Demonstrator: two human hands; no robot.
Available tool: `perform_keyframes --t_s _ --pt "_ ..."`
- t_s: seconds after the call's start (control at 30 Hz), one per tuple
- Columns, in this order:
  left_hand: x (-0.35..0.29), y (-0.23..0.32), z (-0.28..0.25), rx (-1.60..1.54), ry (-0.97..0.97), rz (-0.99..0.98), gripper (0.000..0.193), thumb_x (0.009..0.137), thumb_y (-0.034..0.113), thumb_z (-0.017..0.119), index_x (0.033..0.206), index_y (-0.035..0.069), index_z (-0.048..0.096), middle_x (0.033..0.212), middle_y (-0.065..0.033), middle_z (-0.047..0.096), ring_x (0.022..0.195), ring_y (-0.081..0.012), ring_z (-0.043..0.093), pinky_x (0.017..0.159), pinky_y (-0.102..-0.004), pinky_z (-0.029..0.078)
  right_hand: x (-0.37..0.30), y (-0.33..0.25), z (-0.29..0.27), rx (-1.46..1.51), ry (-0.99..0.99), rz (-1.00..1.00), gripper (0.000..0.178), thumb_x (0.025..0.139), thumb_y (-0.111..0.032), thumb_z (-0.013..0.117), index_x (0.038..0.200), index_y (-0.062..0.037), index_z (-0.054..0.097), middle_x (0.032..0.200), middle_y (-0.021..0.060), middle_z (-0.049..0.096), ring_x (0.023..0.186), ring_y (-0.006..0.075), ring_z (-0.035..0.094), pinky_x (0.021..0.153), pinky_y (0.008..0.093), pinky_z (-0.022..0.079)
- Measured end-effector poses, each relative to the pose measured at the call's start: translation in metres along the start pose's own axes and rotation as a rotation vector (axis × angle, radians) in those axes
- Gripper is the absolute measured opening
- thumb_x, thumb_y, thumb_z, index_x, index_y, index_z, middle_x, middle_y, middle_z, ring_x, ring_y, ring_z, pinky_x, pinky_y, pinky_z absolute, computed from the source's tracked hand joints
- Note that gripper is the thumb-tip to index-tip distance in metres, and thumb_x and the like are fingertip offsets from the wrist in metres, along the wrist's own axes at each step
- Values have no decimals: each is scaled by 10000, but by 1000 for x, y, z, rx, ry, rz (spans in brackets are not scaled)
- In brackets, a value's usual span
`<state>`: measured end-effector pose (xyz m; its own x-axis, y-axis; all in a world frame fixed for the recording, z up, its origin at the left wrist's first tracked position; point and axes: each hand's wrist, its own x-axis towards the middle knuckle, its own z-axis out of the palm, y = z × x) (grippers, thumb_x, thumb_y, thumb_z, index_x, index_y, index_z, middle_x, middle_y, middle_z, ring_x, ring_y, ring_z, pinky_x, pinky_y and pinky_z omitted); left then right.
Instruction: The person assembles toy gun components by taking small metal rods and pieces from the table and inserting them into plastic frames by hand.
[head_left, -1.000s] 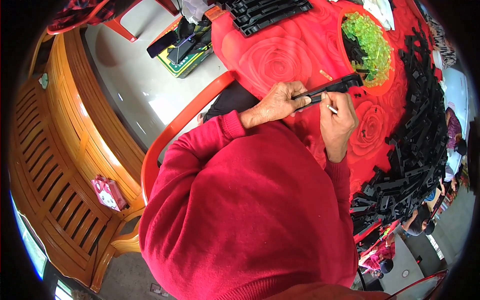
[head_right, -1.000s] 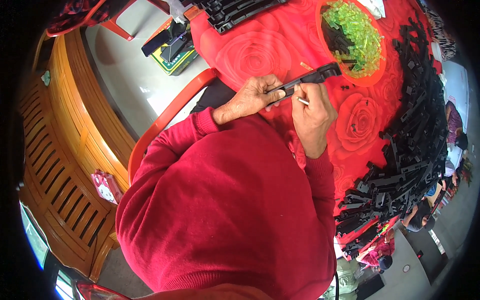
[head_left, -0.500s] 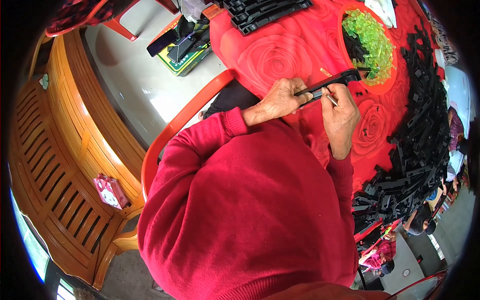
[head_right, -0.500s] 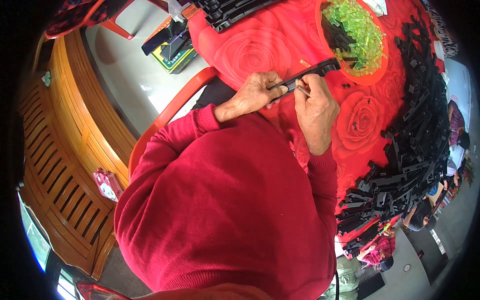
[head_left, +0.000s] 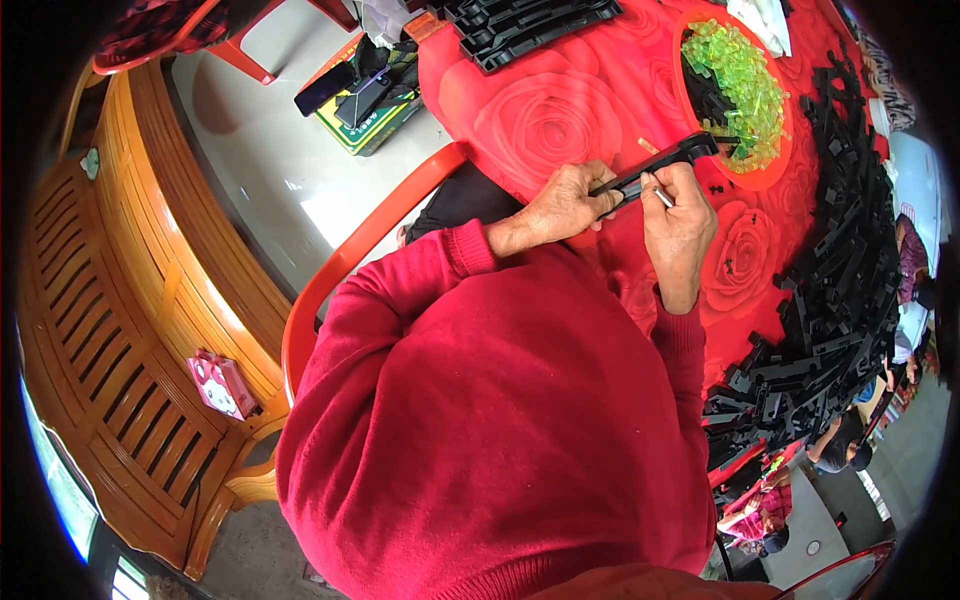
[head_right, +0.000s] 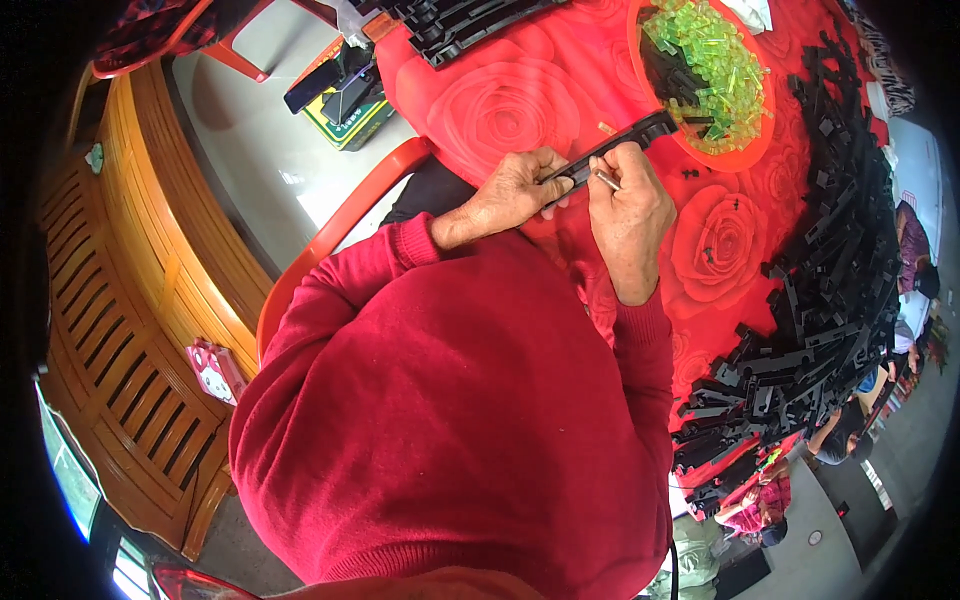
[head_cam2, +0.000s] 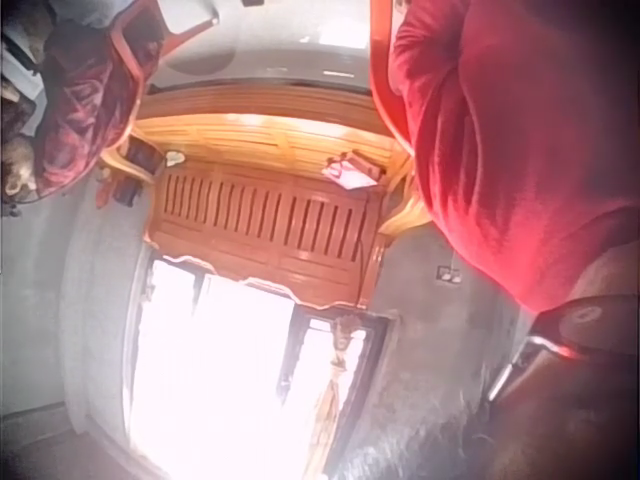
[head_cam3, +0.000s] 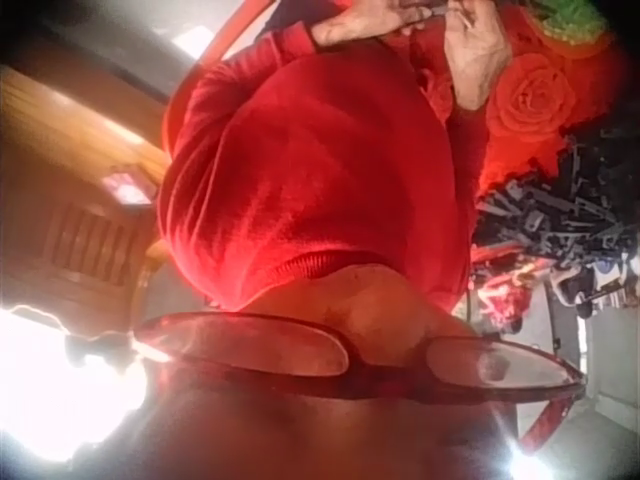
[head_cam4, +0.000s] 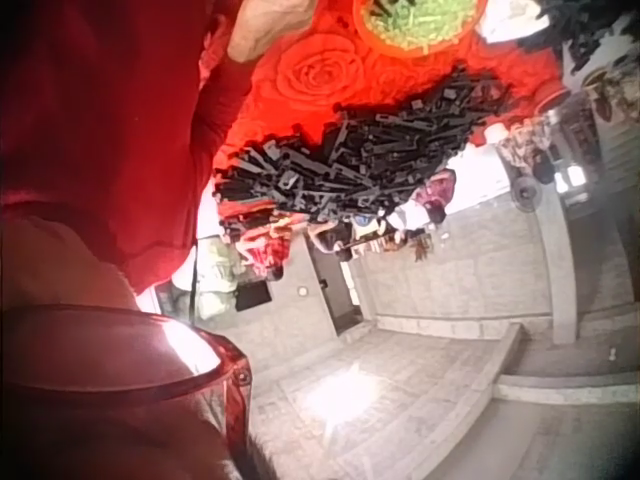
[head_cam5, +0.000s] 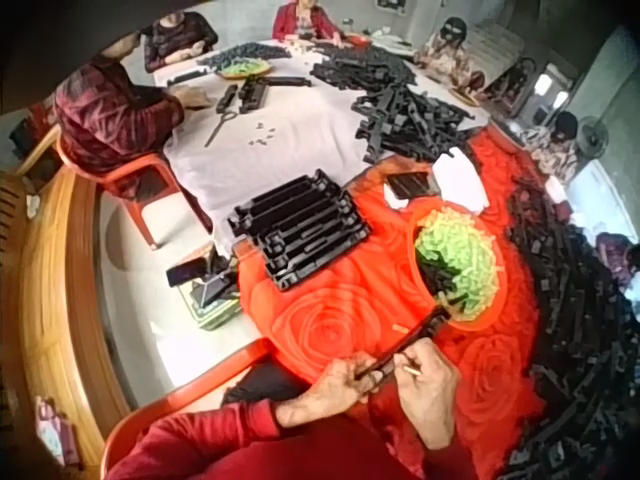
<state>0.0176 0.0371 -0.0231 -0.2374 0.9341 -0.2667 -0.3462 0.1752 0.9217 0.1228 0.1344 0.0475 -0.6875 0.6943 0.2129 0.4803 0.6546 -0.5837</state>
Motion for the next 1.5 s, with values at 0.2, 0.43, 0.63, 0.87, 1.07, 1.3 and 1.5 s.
perform_keyframes --t_s 0.2,0.43,0.63,0.87,1.07,1.3,1.5 --pt "-2 1 -1 -88 -26 12 122 874 20 554 963 -63 550 732 -53 604 556 -88 544 525 -233 461 2 -1 1 29 1 3 172 756 4 654 763 -34 486 657 104 539 555 218 558 511 334 435" --pt "-4 6 0 -53 -5 -14 119 887 28 530 981 -42 553 748 -40 601 572 -81 538 511 -226 436 3 2 1 56 1 20 171 759 10 644 748 -37 481 626 102 501 523 193 506 495 323 414" --pt "-5 6 2 -30 10 -15 112 908 68 542 971 -24 558 744 -31 595 573 -77 533 502 -222 426 3 0 -1 54 -26 20 174 768 -3 650 752 -35 480 620 106 488 516 199 492 489 331 398" --pt "-2 -2 6 77 86 -19 120 887 75 587 926 -36 565 685 -39 587 533 -86 524 489 -249 440 3 4 -8 -18 -115 16 149 783 -32 646 767 -33 498 649 128 522 539 255 519 510 363 408" --pt "-2 -6 7 239 192 85 128 847 57 629 904 -44 573 644 -41 568 530 -98 533 493 -273 456 12 3 -19 -70 -233 19 122 813 -117 637 809 -30 552 706 133 581 596 280 575 550 373 428" --pt "3 -11 7 150 174 56 117 837 48 641 896 -32 581 649 -29 567 538 -85 527 492 -261 452 12 0 -18 -130 -206 50 112 812 -145 643 827 -43 598 727 129 615 635 287 616 559 385 451" --pt "4 -9 8 163 216 62 167 739 87 677 849 -26 621 680 -146 639 623 -212 617 590 -359 479 5 -3 -11 -224 -148 152 128 798 -159 658 840 -49 607 729 127 631 645 282 628 557 401 456"
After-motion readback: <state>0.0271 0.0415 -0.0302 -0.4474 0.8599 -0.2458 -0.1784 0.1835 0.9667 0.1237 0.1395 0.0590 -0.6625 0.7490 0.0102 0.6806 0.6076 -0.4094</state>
